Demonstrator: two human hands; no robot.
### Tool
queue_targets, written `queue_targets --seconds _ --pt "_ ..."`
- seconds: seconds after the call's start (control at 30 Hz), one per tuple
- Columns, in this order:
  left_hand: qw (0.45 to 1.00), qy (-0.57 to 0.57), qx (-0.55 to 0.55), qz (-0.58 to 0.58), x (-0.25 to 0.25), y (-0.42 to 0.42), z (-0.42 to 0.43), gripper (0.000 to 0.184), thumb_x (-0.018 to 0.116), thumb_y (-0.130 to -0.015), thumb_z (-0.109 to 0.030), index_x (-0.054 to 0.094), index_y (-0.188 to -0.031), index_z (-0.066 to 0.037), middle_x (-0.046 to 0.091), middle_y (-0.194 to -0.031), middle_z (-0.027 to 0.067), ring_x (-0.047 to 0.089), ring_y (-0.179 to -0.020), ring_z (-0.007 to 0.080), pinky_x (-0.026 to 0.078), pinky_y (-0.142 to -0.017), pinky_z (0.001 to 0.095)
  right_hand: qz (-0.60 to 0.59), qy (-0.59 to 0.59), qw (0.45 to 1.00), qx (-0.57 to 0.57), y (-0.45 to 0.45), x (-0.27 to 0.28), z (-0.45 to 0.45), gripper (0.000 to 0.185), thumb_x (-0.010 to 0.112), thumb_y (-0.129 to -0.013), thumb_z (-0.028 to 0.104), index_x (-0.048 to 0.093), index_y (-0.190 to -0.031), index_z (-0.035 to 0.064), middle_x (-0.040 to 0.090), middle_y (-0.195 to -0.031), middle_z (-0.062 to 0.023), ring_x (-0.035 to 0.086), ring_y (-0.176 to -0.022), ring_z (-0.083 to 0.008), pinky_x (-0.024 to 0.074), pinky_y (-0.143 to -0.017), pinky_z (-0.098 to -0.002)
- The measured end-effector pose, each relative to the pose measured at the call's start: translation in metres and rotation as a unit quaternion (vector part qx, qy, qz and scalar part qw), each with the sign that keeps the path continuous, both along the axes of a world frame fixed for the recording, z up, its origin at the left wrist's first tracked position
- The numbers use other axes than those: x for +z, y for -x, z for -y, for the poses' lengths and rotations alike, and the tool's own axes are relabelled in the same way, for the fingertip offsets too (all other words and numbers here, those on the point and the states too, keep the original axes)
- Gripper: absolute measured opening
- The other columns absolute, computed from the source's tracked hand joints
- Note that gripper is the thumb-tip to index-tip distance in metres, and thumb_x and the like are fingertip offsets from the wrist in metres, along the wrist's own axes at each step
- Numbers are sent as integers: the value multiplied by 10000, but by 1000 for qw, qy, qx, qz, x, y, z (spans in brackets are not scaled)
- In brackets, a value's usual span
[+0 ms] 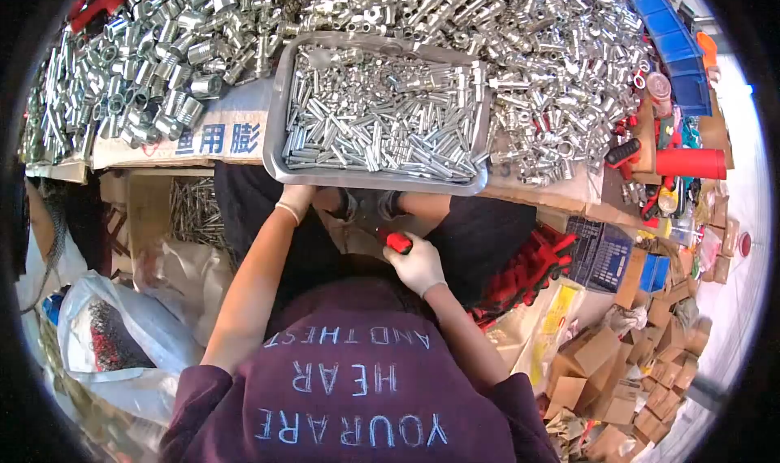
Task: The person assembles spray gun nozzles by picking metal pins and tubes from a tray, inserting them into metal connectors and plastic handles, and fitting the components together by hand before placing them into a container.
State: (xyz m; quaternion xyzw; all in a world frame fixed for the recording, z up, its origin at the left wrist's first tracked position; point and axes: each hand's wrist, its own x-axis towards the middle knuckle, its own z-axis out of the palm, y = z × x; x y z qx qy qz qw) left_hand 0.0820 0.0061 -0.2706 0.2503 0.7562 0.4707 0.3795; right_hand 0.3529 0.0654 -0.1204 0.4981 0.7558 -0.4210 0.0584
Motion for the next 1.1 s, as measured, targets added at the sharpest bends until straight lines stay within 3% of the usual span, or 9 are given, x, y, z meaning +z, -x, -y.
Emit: queue_targets --seconds 0.03,0.1,0.13,0.33,0.57,0.73,0.97,1.03,1.1 --pt "1000 3 0 2 1 -1 0 551 549 -915 -411 554 -1314 -31 614 -1255 250 573 -1186 407 483 -940 411 14 24 1000 -1 3 -3 -3 409 707 -784 363 693 -1027 34 685 -929 -245 646 -925 -425 514 -807 -466" --pt "979 76 -105 -158 4 -3 2 588 530 -928 -480 551 -1328 -50 604 -1278 237 576 -1178 408 473 -986 441 17 34 999 -5 12 3 -5 412 710 -781 354 688 -1049 42 686 -934 -242 655 -916 -414 515 -809 -463" --pt "979 78 -108 -157 6 -1 1 588 530 -928 -480 551 -1328 -50 604 -1278 237 576 -1178 408 473 -986 441 18 15 1000 7 16 5 -6 426 709 -780 357 683 -1067 43 686 -947 -242 655 -919 -413 515 -815 -463" --pt "998 53 -31 17 7 -7 -4 567 510 -949 -449 522 -1352 -50 589 -1296 217 570 -1182 378 464 -1000 435 31 -16 999 27 26 -16 -20 458 700 -788 371 670 -1099 37 688 -985 -243 650 -955 -411 512 -861 -461" --pt "977 22 50 205 10 -11 -3 545 487 -972 -412 489 -1379 -49 571 -1316 193 562 -1188 342 453 -1017 427 62 -6 998 31 39 -24 -36 424 731 -769 322 671 -1093 55 674 -1062 -225 622 -1024 -403 479 -906 -448" --pt "936 -6 103 337 12 -17 -6 531 470 -989 -386 466 -1399 -49 558 -1331 176 557 -1192 317 445 -1030 421 54 -25 997 40 33 4 -35 405 708 -794 342 676 -1082 59 675 -1057 -236 620 -1020 -420 490 -886 -471" --pt "849 -59 168 497 15 -26 -8 512 447 -1013 -349 433 -1426 -49 540 -1351 152 549 -1197 282 434 -1047 413 37 -6 999 37 44 -15 -36 424 699 -803 359 669 -1105 63 664 -1116 -224 619 -1045 -406 489 -910 -460" --pt "821 -75 184 535 18 -34 -2 507 440 -1019 -339 423 -1434 -49 535 -1357 145 547 -1199 272 431 -1052 410 45 -22 995 88 57 -12 -38 393 710 -799 306 673 -1104 61 673 -1105 -212 618 -1041 -408 481 -918 -443" --pt "796 -101 196 564 18 -35 -2 502 434 -1026 -328 414 -1442 -49 530 -1363 139 545 -1200 262 428 -1057 408 122 -77 971 192 75 -20 -37 402 635 -848 350 669 -1137 72 670 -1125 -207 605 -1085 -405 455 -971 -472"
